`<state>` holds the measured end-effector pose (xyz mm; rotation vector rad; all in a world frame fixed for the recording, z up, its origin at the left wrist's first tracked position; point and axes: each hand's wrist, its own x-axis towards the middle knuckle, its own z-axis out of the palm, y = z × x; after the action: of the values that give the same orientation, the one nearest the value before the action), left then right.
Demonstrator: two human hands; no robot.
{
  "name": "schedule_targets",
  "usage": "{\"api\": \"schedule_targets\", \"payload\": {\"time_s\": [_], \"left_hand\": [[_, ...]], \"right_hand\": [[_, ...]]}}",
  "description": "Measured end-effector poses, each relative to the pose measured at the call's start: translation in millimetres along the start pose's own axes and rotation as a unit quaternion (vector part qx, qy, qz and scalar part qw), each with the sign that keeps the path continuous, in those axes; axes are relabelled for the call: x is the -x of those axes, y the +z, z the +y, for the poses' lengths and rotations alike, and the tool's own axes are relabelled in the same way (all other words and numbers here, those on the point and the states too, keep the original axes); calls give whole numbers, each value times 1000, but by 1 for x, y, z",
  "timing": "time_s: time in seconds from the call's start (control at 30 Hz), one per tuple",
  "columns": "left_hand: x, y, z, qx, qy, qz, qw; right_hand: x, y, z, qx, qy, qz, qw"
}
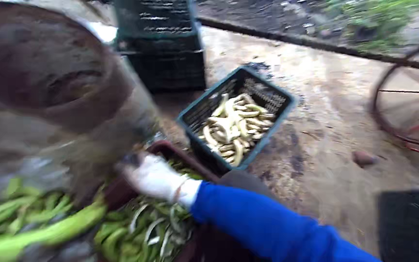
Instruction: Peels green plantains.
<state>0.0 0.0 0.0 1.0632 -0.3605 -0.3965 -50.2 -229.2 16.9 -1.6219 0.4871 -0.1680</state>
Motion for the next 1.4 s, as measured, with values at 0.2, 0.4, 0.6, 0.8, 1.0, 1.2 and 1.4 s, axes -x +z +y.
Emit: {"api": "schedule_targets", "payload": {"time_s": [0.2,0.4,0.6,0.8,1.0,1.2,1.4], "left_hand": [[8,0,-14,-251,151,135,947],[13,5,-16,-311,185,116,925],[14,4,-8,-193,209,187,940],[17,-20,24,-54,121,184,974],[15,-18,19,-19,-3,263,964],[29,-3,7,-64,-51,149,985],[28,-2,10,53,-121,111,985]], "right_hand": [[19,10,15,77,-101,-26,992],[37,47,25,152,-115,-97,977],[38,70,54,263,15,-204,943],[34,75,44,227,-101,-159,956],[53,62,34,234,-323,-168,902],[21,55,36,277,-338,-40,899],[-5,15,9,272,-208,69,937]]}}
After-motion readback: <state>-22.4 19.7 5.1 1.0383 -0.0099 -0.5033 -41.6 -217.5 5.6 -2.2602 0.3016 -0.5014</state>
